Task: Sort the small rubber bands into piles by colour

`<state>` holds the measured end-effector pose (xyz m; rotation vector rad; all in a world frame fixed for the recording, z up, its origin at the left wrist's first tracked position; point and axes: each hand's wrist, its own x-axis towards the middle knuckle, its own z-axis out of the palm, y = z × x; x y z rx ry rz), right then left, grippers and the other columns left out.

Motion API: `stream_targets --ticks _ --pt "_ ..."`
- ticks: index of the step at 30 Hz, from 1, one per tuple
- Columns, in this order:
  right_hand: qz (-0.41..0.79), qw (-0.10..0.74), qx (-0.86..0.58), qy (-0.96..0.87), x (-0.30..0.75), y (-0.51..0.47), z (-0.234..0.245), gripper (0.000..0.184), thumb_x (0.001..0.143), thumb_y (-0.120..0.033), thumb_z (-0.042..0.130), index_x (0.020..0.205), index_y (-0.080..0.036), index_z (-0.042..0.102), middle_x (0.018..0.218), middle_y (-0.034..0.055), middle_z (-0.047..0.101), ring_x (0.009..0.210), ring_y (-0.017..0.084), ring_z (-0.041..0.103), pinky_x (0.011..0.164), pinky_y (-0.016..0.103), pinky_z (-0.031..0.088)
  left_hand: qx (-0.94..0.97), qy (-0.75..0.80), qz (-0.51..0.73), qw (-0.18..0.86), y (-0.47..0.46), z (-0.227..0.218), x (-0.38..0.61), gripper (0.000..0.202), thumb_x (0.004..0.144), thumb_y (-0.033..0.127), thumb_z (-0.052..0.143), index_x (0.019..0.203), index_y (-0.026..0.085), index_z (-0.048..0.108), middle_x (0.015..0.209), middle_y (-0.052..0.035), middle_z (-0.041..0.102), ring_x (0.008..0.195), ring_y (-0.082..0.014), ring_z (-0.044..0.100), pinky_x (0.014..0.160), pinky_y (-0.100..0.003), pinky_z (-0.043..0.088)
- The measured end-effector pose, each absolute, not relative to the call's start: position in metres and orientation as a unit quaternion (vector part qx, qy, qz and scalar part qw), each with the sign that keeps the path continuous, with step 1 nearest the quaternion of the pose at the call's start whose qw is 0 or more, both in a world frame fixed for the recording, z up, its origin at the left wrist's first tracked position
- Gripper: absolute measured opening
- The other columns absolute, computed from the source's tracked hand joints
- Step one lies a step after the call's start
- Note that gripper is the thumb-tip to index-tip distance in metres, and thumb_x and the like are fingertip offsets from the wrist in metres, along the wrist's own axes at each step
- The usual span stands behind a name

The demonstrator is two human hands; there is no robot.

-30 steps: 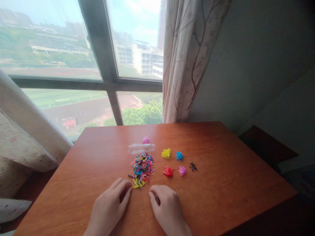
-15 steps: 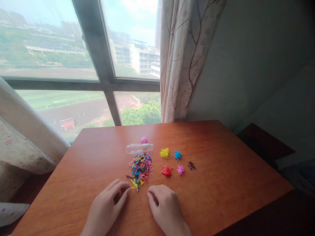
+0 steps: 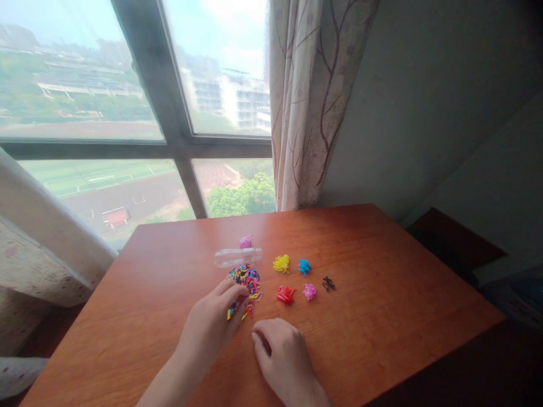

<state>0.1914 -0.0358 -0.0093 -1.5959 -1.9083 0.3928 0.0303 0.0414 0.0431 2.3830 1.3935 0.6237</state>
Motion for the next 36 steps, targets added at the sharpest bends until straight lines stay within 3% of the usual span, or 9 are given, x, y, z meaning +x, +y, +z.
stream_targets --ticks 6,18,30,36 --pt "0.162 0.324 -0.605 -0.709 0.191 -0.034 -0.012 0.017 0.083 -0.009 0.054 0.079 -0.024 0.061 0.076 -0.0029 0.067 0.071 0.014 0.061 0.064 0.023 0.035 0.866 0.475 0.111 0.107 0.085 0.064 0.088 0.018 0.093 0.020 0.048 0.089 0.021 0.065 0.094 -0.0044 0.067 0.075 -0.0157 0.066 0.062 -0.023 0.043" --pt "0.156 0.330 -0.600 -0.712 0.191 -0.033 -0.014 0.018 0.078 -0.006 0.055 0.079 -0.023 0.061 0.075 -0.0020 0.068 0.070 0.015 0.062 0.063 0.023 0.035 0.890 0.450 0.026 0.075 0.104 0.036 0.119 0.017 0.090 0.018 0.049 0.090 0.019 0.066 0.091 -0.0076 0.066 0.078 -0.0190 0.068 0.065 -0.027 0.047" --pt "0.157 0.331 -0.598 -0.713 0.191 -0.034 -0.013 0.018 0.080 -0.007 0.054 0.078 -0.024 0.060 0.075 -0.0029 0.067 0.071 0.014 0.061 0.064 0.024 0.035 0.862 0.500 0.052 0.059 0.088 0.055 0.098 0.018 0.093 0.025 0.047 0.092 0.020 0.064 0.095 -0.0079 0.067 0.081 -0.0208 0.068 0.062 -0.027 0.045" --pt "0.136 0.307 -0.599 -0.727 0.189 -0.035 -0.009 0.017 0.082 -0.008 0.055 0.077 -0.024 0.058 0.075 -0.0027 0.066 0.070 0.015 0.061 0.063 0.023 0.035 0.837 0.523 0.133 0.086 0.056 0.052 0.040 0.022 0.094 0.031 0.044 0.090 0.024 0.065 0.091 -0.0020 0.070 0.075 -0.0167 0.067 0.061 -0.023 0.043"
